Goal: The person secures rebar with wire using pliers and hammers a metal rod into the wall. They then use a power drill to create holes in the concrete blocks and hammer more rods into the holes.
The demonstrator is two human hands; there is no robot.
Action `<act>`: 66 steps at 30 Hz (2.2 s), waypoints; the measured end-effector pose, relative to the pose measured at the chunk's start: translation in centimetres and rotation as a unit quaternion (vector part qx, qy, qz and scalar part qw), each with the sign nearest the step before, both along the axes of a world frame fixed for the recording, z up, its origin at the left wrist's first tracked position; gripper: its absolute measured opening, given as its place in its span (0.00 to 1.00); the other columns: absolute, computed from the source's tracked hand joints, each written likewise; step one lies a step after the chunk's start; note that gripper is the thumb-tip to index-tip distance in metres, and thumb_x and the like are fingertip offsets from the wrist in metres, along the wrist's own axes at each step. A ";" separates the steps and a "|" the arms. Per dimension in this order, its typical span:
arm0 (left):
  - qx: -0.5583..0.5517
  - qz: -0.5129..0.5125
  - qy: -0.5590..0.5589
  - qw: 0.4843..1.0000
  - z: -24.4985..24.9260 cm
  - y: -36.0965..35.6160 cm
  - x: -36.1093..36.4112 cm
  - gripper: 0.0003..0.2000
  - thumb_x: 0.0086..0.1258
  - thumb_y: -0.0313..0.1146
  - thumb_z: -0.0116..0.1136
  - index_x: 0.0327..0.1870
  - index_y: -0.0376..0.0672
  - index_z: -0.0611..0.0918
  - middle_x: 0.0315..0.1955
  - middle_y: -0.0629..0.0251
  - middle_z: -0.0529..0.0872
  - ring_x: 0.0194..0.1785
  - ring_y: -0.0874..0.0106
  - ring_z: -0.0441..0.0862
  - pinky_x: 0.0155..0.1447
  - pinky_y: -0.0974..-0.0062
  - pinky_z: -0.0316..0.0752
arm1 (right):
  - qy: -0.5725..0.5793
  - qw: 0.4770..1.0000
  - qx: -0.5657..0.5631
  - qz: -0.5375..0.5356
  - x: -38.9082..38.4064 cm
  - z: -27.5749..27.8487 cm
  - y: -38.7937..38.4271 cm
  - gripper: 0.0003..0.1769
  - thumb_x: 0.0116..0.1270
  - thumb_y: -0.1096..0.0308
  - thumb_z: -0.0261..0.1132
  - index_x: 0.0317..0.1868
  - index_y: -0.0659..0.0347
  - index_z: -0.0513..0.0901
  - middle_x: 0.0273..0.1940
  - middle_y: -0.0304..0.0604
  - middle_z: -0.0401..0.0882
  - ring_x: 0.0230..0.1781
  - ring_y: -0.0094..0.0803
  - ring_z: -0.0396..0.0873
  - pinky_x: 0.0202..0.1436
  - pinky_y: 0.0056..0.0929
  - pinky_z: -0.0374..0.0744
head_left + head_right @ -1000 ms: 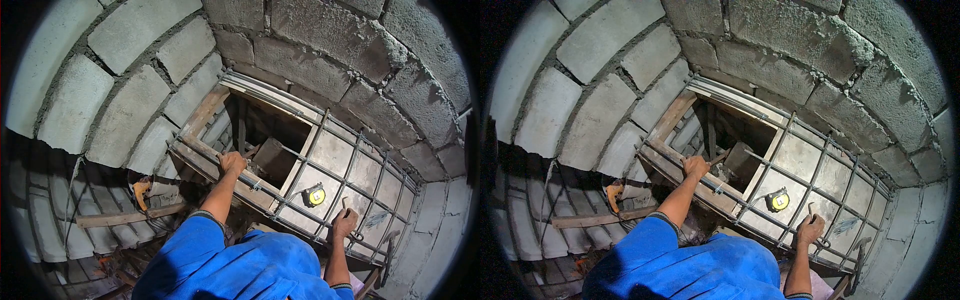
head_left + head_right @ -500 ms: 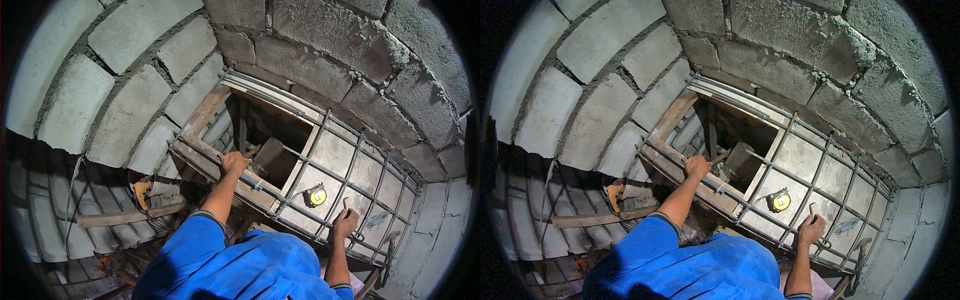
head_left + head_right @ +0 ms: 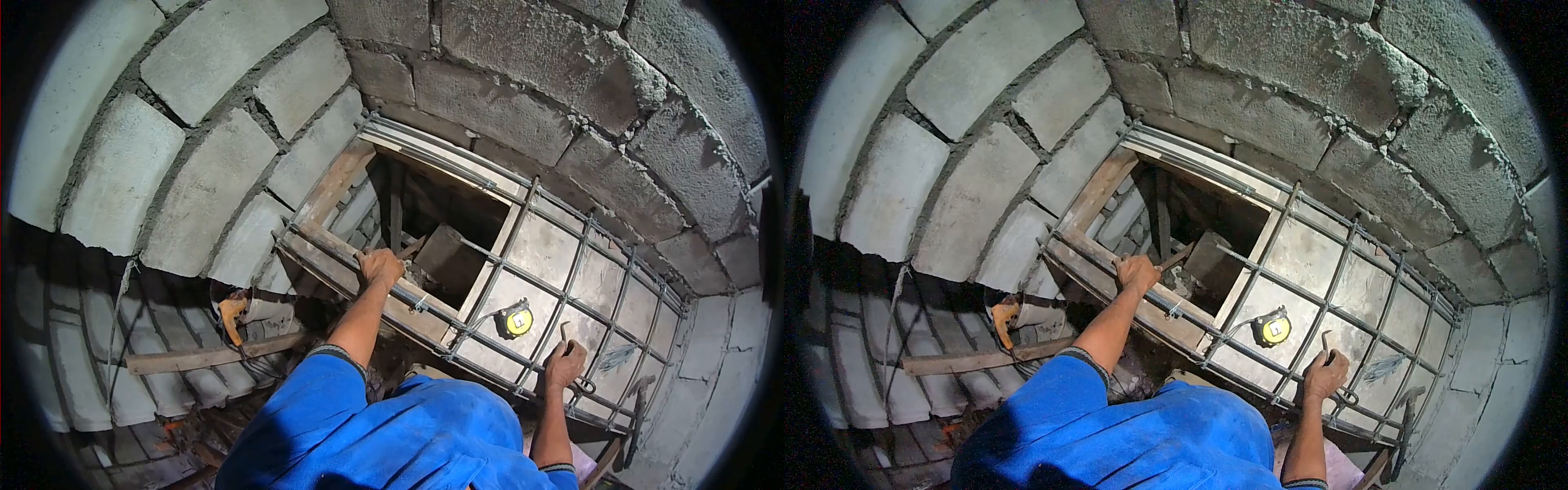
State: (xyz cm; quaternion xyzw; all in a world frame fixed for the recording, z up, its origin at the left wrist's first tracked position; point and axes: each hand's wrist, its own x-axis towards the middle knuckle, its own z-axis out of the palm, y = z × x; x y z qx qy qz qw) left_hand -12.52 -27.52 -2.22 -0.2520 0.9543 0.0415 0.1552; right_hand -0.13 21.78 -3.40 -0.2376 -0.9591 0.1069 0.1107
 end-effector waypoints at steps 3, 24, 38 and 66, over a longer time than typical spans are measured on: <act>0.001 0.005 -0.009 1.000 0.2 0.0 -0.1 0.22 0.65 0.55 0.68 0.42 0.43 0.92 0.46 0.57 0.91 0.61 0.60 0.81 0.66 0.57 0.64 | -0.004 1.000 -0.003 -0.002 0.0 0.4 -0.2 0.18 0.67 0.59 0.68 0.53 0.59 0.83 0.55 0.46 0.80 0.60 0.46 0.76 0.61 0.48 0.72; 0.035 0.004 -0.025 0.999 1.1 0.1 0.0 0.22 0.65 0.55 0.67 0.43 0.42 0.91 0.47 0.56 0.91 0.62 0.60 0.80 0.67 0.56 0.63 | -0.018 1.000 -0.004 -0.004 0.0 0.9 -0.5 0.18 0.68 0.59 0.67 0.53 0.60 0.84 0.55 0.45 0.79 0.60 0.45 0.76 0.61 0.48 0.71; 0.004 -0.002 0.013 1.000 -0.1 -0.1 0.1 0.22 0.64 0.55 0.68 0.40 0.42 0.92 0.43 0.55 0.92 0.53 0.59 0.87 0.68 0.57 0.63 | 0.011 1.000 0.012 0.000 0.0 0.4 -0.4 0.16 0.68 0.59 0.67 0.50 0.58 0.83 0.53 0.46 0.80 0.57 0.46 0.78 0.59 0.48 0.73; 0.026 0.002 -0.007 1.000 0.4 -0.1 0.1 0.22 0.65 0.55 0.67 0.40 0.42 0.92 0.44 0.54 0.92 0.58 0.58 0.84 0.67 0.56 0.63 | -0.021 1.000 -0.003 -0.007 0.0 0.5 -0.4 0.18 0.69 0.59 0.67 0.54 0.59 0.82 0.56 0.45 0.79 0.60 0.45 0.75 0.61 0.49 0.71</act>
